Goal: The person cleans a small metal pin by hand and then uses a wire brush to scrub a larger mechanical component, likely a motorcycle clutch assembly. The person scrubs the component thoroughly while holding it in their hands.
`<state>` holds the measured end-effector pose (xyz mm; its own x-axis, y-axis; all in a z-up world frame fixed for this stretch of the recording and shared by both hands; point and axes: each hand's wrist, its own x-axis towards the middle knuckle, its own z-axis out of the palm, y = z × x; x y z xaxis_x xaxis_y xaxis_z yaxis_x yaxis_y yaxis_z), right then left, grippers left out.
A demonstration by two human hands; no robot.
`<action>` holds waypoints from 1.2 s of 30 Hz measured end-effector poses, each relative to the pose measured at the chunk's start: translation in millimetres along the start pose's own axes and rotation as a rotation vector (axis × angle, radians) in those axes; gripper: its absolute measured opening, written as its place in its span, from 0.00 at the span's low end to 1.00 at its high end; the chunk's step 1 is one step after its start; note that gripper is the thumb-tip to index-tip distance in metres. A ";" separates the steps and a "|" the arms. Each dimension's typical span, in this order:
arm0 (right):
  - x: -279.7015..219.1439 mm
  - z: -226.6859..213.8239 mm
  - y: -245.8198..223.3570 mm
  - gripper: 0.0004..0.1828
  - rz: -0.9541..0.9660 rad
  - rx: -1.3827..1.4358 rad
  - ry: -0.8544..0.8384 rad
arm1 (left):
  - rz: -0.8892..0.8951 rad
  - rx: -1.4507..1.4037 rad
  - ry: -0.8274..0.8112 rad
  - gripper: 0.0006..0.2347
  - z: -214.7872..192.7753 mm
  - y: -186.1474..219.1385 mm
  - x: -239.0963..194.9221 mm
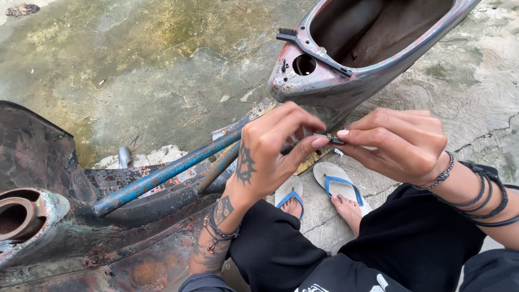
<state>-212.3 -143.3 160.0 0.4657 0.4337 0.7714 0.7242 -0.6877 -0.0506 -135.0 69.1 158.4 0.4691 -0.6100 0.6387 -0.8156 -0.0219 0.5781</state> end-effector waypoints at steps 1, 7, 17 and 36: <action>-0.6 -0.8 0.9 0.10 0.005 0.001 -0.001 | -0.015 -0.041 0.007 0.10 -2.7 2.0 0.1; 2.5 -2.2 0.1 0.10 0.010 0.035 -0.015 | 0.133 -0.091 0.003 0.06 -3.9 -1.5 -2.4; 2.8 -7.6 0.2 0.08 0.010 0.029 -0.052 | 0.023 -0.004 -0.007 0.18 -8.4 4.9 1.3; 2.1 -11.4 -2.6 0.10 -0.022 0.045 -0.068 | 0.219 0.033 0.042 0.06 -11.5 7.7 3.7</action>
<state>-219.0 -147.2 169.0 0.4821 0.4877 0.7279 0.7558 -0.6517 -0.0639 -135.7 75.8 171.1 0.2924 -0.5694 0.7683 -0.9100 0.0813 0.4065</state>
